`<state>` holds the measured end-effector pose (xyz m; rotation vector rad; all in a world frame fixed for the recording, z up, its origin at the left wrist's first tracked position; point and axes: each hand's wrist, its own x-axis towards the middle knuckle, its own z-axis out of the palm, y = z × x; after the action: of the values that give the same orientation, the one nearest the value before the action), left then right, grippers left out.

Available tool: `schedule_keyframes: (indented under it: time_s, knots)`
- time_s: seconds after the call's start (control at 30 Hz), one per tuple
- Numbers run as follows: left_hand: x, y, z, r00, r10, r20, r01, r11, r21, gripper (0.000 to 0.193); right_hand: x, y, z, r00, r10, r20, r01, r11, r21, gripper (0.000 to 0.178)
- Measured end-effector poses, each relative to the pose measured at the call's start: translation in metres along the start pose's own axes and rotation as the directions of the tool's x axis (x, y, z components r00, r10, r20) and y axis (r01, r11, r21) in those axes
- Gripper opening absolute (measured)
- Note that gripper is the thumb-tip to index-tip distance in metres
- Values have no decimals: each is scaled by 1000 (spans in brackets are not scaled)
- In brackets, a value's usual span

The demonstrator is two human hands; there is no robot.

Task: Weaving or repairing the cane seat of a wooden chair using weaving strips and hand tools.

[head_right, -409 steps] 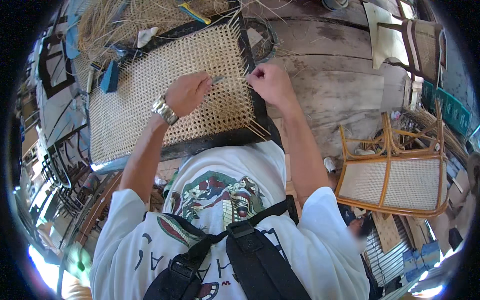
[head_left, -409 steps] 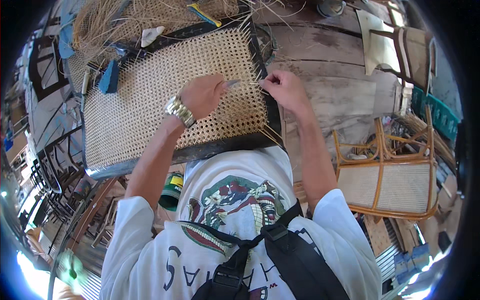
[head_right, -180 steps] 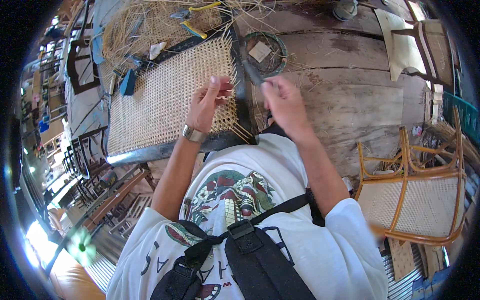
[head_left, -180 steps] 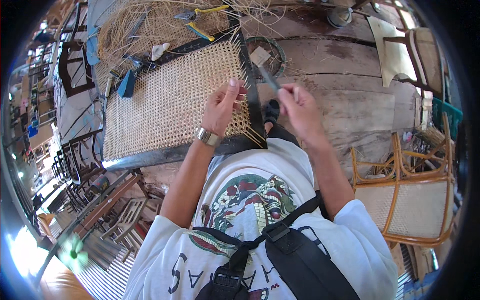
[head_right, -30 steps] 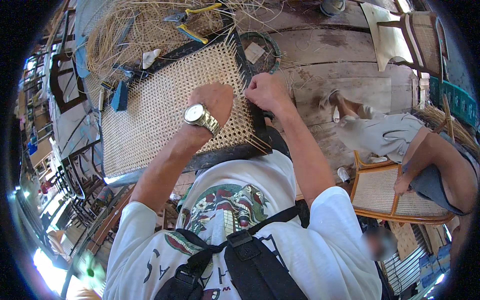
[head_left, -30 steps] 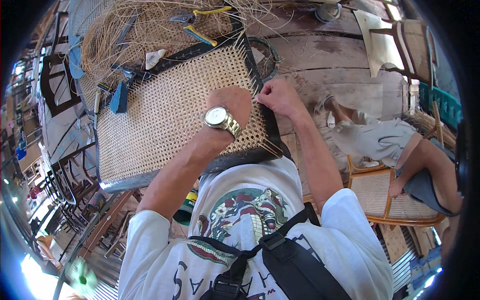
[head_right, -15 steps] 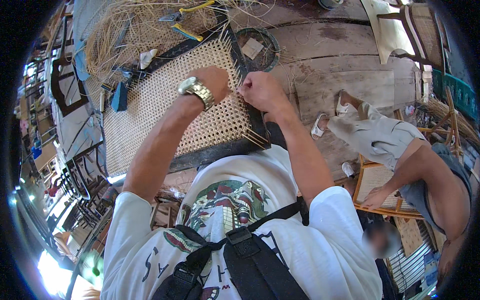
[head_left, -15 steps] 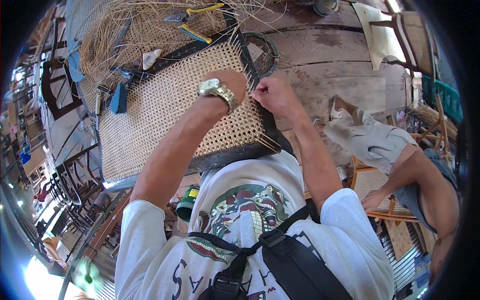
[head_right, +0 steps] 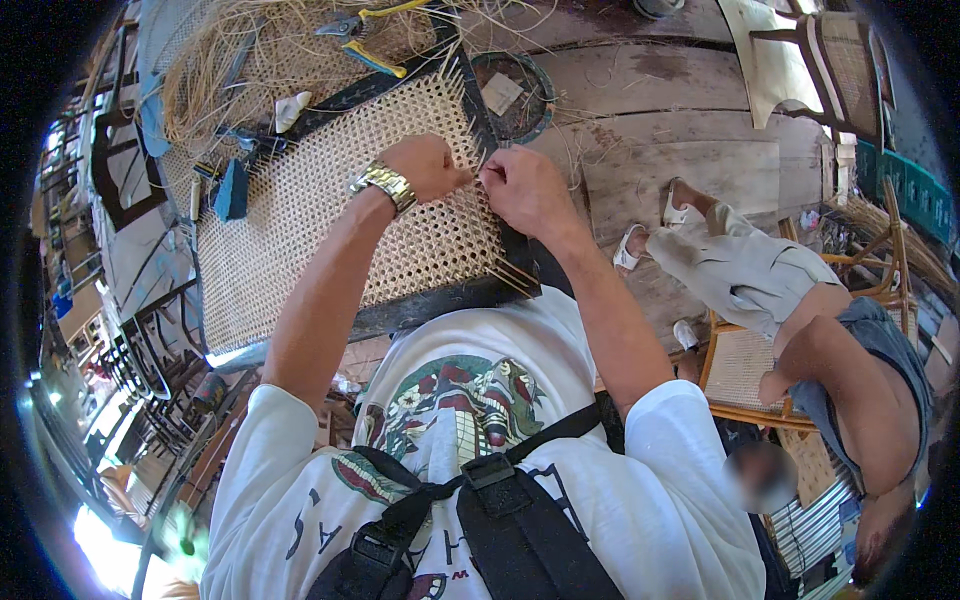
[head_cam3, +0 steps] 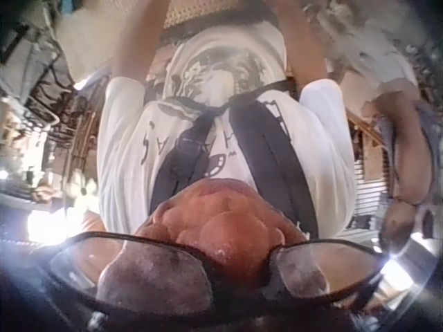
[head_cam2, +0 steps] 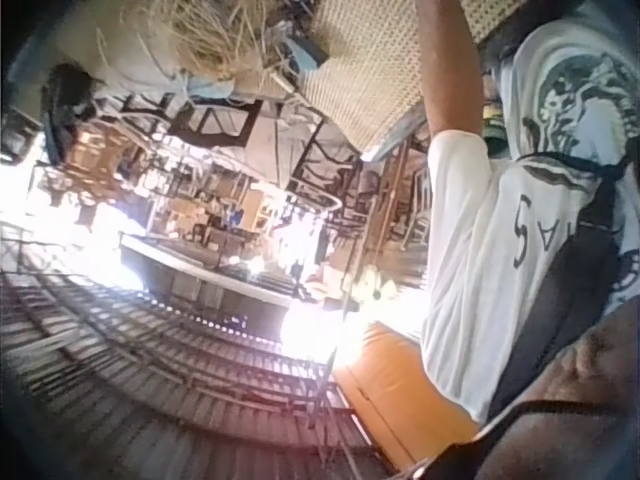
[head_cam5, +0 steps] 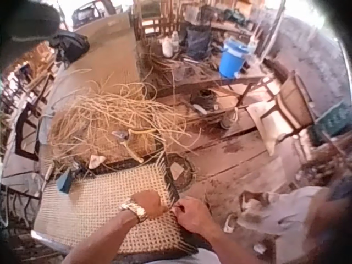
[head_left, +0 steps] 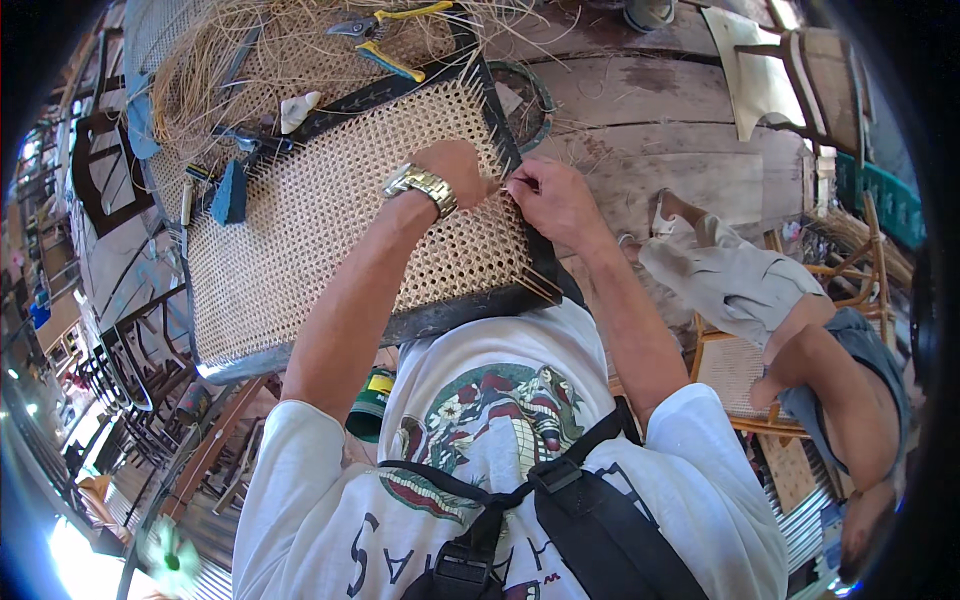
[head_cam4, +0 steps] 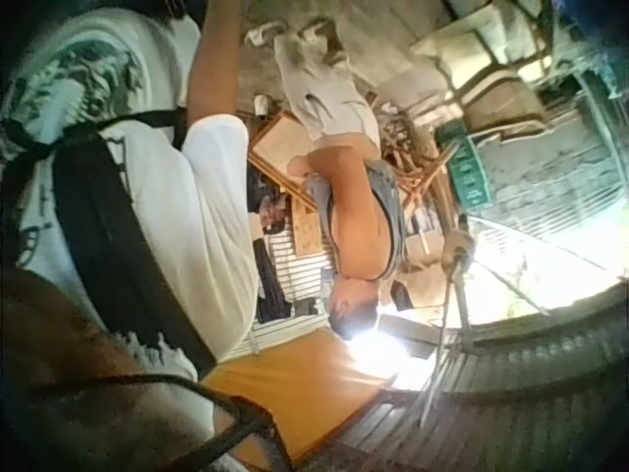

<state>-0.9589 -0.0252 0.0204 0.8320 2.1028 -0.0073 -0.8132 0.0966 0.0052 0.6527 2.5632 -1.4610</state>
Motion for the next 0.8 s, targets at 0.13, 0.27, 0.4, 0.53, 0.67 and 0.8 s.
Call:
schedule_keyframes:
  time_s: [0.13, 0.27, 0.4, 0.53, 0.67, 0.8]
  knots:
    - [1, -19, 3, 996, 44, -77, -42, 999, 34, 34, -11, -6, -15, 997, 77, 22, -77, 997, 29, 17]
    - [-16, -95, -51, 925, 23, -378, 29, 991, 131, 33, -19, -2, -48, 953, 291, 88, -285, 955, -82, 22]
    - [-45, -75, -106, 841, 411, -352, -434, 901, 15, 36, 11, -36, -20, 974, -64, -216, 91, 989, 115, 27]
    - [-48, -46, -103, 848, 356, -394, -458, 866, -203, 34, 30, -47, -10, 991, -53, 124, -81, 503, 860, 23]
    - [-39, -57, -62, 907, 237, -349, -357, 872, -336, 40, 27, -29, -18, 989, 30, 144, -106, 827, 552, 17]
    - [-45, -76, -18, 981, 106, -163, -178, 825, -536, 33, 22, -22, -28, 992, 48, 115, -101, 852, 515, 16]
